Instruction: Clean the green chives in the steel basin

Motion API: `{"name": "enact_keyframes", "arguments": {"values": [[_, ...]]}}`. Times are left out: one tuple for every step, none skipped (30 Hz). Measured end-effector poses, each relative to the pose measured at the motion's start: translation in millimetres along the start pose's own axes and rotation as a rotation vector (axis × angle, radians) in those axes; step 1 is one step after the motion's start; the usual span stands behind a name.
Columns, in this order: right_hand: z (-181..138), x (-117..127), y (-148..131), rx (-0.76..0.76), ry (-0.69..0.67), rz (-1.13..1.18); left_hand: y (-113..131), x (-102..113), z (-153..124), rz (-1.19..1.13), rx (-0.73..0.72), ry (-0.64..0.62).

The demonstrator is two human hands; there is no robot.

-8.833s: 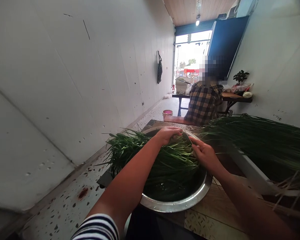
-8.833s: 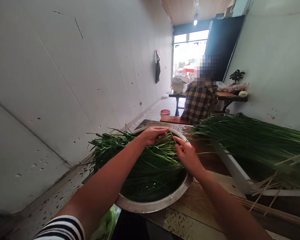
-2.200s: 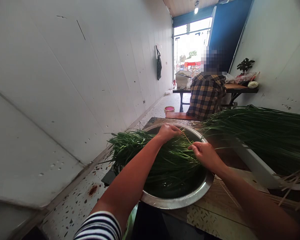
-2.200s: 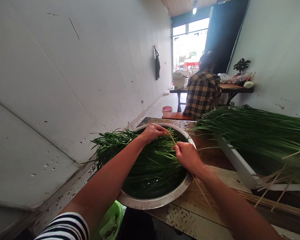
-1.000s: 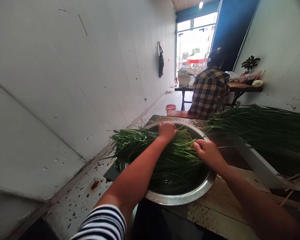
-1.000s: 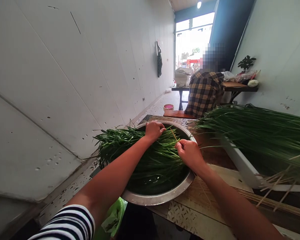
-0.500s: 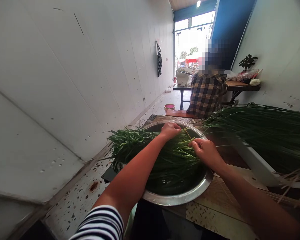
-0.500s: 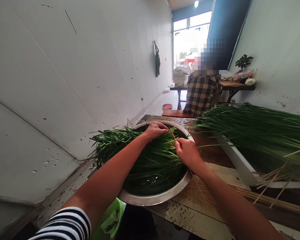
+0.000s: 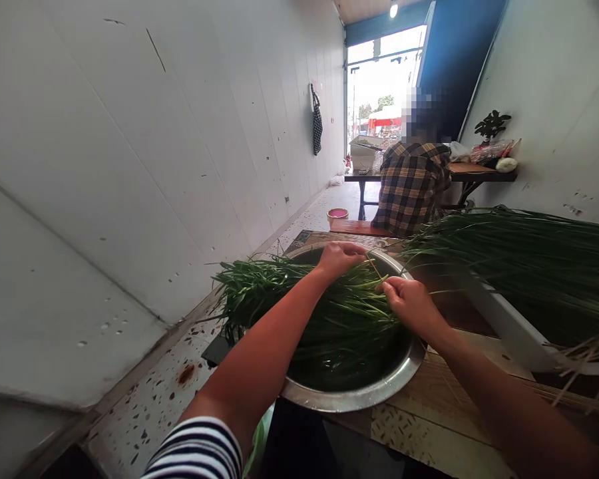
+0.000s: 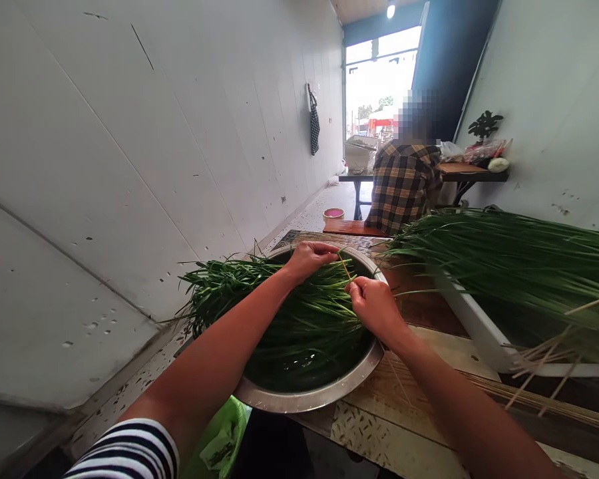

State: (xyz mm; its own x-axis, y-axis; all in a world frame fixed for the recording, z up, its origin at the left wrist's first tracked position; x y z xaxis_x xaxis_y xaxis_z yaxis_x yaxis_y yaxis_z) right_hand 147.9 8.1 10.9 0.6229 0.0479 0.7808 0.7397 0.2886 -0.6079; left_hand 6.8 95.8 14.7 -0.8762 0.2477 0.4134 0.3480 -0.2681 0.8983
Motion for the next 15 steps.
{"name": "enact_keyframes", "arguments": {"values": [[-0.2,0.5,-0.3,0.001,0.003,0.001,-0.7,0.3,0.1,-0.018,-0.002,0.003],[-0.3,1.0,-0.9,0.005,0.005,0.003,-1.2,0.6,0.2,-0.03,-0.004,0.009],[-0.5,1.4,-1.6,0.01,0.007,0.005,-1.6,1.1,0.3,-0.039,-0.005,0.017],[-0.6,1.8,-2.2,0.015,0.01,0.008,-2.3,1.5,0.3,-0.045,-0.003,0.026],[-0.8,2.3,-2.9,0.021,0.014,0.011,-3.0,1.5,0.4,-0.051,0.003,0.031],[-0.9,2.7,-3.2,0.023,0.018,0.015,-3.6,0.9,0.5,-0.059,0.009,0.032],[-1.0,2.9,-3.1,0.022,0.021,0.018,-4.1,-0.2,0.5,-0.072,0.016,0.027],[-1.1,3.0,-2.9,0.019,0.022,0.021,-4.7,-1.5,0.4,-0.092,0.024,0.02],[-1.1,2.8,-2.5,0.015,0.021,0.023,-5.6,-3.0,0.3,-0.118,0.036,0.01],[-1.1,2.4,-2.1,0.01,0.018,0.023,-6.5,-4.6,0.0,-0.149,0.05,-0.002],[-1.1,2.1,-1.7,0.006,0.015,0.02,-7.4,-5.8,-0.4,-0.18,0.064,-0.01],[-1.0,1.9,-1.6,0.005,0.013,0.015,-8.2,-6.3,-1.0,-0.207,0.079,-0.012],[-1.0,1.9,-1.7,0.007,0.013,0.01,-9.0,-6.6,-1.5,-0.23,0.093,-0.014],[-1.0,2.0,-1.8,0.01,0.014,0.004,-9.7,-6.9,-2.1,-0.249,0.107,-0.016],[-0.9,2.2,-2.1,0.013,0.015,-0.001,-10.1,-7.5,-2.5,-0.265,0.119,-0.023]]}}
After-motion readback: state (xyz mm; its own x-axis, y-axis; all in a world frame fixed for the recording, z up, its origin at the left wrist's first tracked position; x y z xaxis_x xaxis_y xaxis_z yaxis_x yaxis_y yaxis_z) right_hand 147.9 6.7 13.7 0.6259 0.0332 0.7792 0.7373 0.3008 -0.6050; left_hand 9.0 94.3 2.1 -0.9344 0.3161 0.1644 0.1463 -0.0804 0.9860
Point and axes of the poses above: each hand's wrist, its own z-axis towards the middle knuckle, its own x-axis out of the back of the hand, y = z × x, the point moved 9 cm from there along z, towards the middle knuckle, and after that the axes turned 10 degrees about -y, right-handed, at the moved point
